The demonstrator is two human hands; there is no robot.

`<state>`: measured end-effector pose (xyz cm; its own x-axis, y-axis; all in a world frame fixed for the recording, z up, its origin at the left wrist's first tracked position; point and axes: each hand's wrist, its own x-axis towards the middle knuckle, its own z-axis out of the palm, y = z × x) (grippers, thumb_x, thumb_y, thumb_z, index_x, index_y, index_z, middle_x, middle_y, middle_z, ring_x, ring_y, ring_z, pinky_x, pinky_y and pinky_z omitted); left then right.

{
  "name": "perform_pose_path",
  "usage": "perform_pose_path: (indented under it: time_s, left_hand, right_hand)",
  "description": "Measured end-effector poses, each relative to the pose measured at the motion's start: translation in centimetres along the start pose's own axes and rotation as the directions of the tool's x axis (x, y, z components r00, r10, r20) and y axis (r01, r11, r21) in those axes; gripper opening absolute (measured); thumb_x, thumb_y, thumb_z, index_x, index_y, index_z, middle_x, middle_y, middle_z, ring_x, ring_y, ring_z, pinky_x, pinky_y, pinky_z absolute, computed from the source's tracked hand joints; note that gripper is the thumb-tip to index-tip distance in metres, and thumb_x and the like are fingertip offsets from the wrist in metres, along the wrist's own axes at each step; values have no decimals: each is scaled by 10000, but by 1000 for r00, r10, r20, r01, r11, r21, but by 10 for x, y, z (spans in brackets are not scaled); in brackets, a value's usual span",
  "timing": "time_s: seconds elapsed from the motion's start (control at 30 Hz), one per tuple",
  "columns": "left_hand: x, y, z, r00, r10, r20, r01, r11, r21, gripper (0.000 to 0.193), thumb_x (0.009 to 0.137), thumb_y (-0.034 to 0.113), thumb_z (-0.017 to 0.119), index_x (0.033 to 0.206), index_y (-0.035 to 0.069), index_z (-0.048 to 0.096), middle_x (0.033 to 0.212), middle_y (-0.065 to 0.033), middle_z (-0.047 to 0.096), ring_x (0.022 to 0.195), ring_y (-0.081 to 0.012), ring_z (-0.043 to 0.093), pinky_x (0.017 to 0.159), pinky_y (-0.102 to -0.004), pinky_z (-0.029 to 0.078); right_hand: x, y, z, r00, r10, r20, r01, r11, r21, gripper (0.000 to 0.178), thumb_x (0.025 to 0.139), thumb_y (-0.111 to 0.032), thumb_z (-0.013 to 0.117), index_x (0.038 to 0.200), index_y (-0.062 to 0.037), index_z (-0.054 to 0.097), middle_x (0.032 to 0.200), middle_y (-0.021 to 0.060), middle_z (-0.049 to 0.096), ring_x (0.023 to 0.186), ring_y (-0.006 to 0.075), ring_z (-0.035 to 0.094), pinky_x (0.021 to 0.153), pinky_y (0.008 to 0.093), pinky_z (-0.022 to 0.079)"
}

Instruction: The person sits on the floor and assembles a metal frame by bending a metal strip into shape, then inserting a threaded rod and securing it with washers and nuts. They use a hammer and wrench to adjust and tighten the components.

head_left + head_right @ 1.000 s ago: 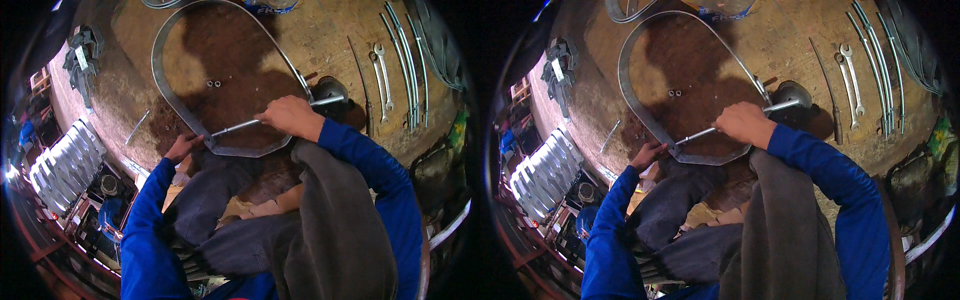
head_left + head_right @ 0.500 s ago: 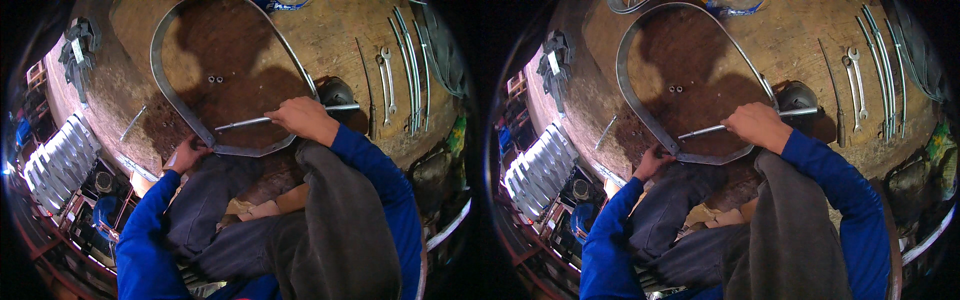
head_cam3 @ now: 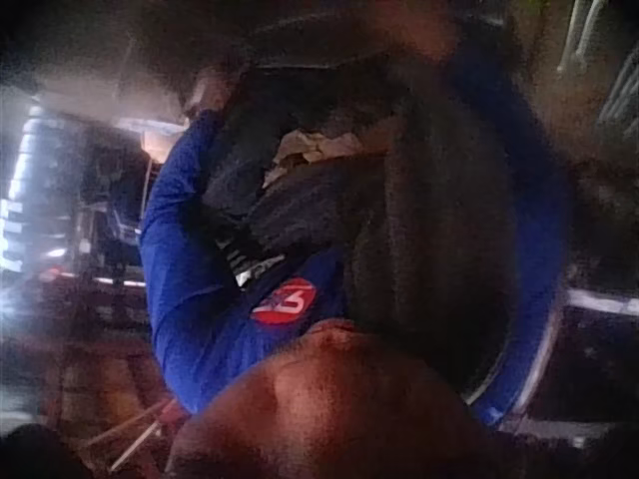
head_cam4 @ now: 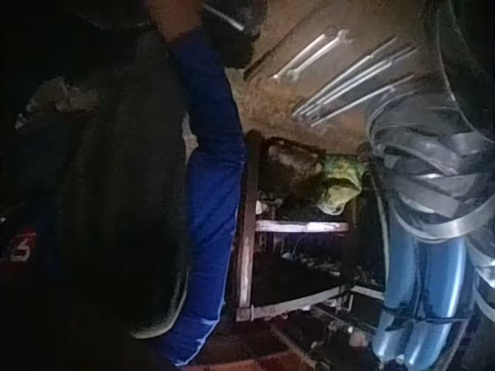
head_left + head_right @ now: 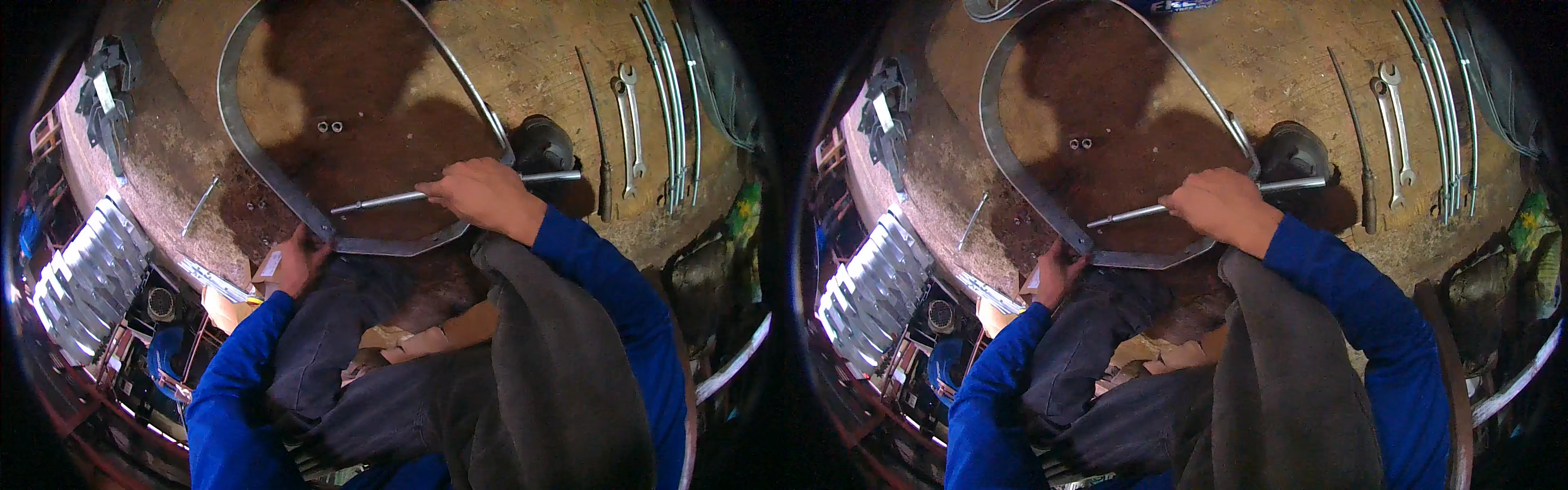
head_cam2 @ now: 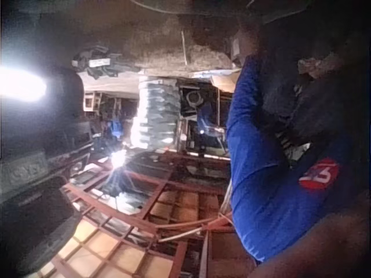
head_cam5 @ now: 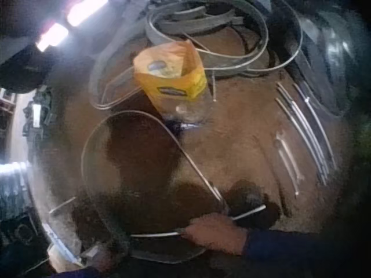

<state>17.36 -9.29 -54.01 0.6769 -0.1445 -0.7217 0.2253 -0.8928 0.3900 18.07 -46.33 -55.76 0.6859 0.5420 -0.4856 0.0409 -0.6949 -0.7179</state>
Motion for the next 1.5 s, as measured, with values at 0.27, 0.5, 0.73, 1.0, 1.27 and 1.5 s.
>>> perform_pose_path:
  time_s: [0.27, 0.5, 0.73, 1.0, 1.27, 1.5]
  left_hand:
    - [3, 2, -4, 998, -52, 38, 50, 997, 59, 450, 773, 158, 731, 1155, 2, 551, 804, -96, 662, 731, -165, 631, 675, -307, 501]
    - [0, -4, 0, 1000, -24, -9, 24, 1000, 0, 414, 765, 144, 728, 1116, 4, 559, 764, -98, 649, 693, -183, 622, 666, -322, 499]
    - [4, -2, -1, 1000, -25, 11, 24, 999, 45, 378, 735, 129, 728, 1063, 5, 589, 731, -133, 663, 657, -237, 650, 633, -353, 509]
    - [10, -14, -16, 999, 11, 38, -12, 1000, 3, 302, 819, 232, 684, 1017, 5, 655, 739, -186, 663, 694, -290, 669, 632, -370, 498]
    - [33, -3, -32, 998, -58, 37, 50, 981, 188, 320, 886, 272, 603, 829, -26, 704, 657, -210, 642, 600, -261, 665, 589, -353, 490]
    - [32, 17, -32, 951, -285, 118, 301, 941, -154, 291, 891, 174, 597, 812, -92, 686, 618, -123, 661, 549, -142, 632, 542, -270, 495]
  right_hand:
    - [10, -12, 3, 997, -12, 73, 13, 1000, -19, 270, 879, -305, 547, 1123, -263, 653, 786, 88, 620, 773, 312, 637, 644, 435, 506]
    - [21, -17, -4, 985, -41, 167, 36, 999, 34, 264, 898, -276, 537, 1130, -233, 656, 848, 101, 651, 827, 319, 637, 704, 437, 506]
    - [46, -3, -21, 980, -39, 196, 32, 999, 40, 267, 899, -277, 534, 1139, -257, 651, 922, 107, 669, 865, 325, 645, 717, 459, 522]
    - [35, 4, 2, 984, -111, 138, 116, 993, -27, 282, 913, -277, 502, 1162, -298, 630, 906, 104, 662, 877, 328, 647, 719, 455, 529]
    - [41, -5, -10, 965, -261, 40, 262, 930, -258, 308, 893, -230, 504, 1173, -264, 627, 864, 95, 636, 790, 294, 655, 653, 415, 536]
    - [22, -23, -7, 920, -385, -69, 323, 848, -421, 366, 844, -177, 509, 1190, -228, 618, 830, 72, 600, 701, 241, 651, 577, 360, 536]
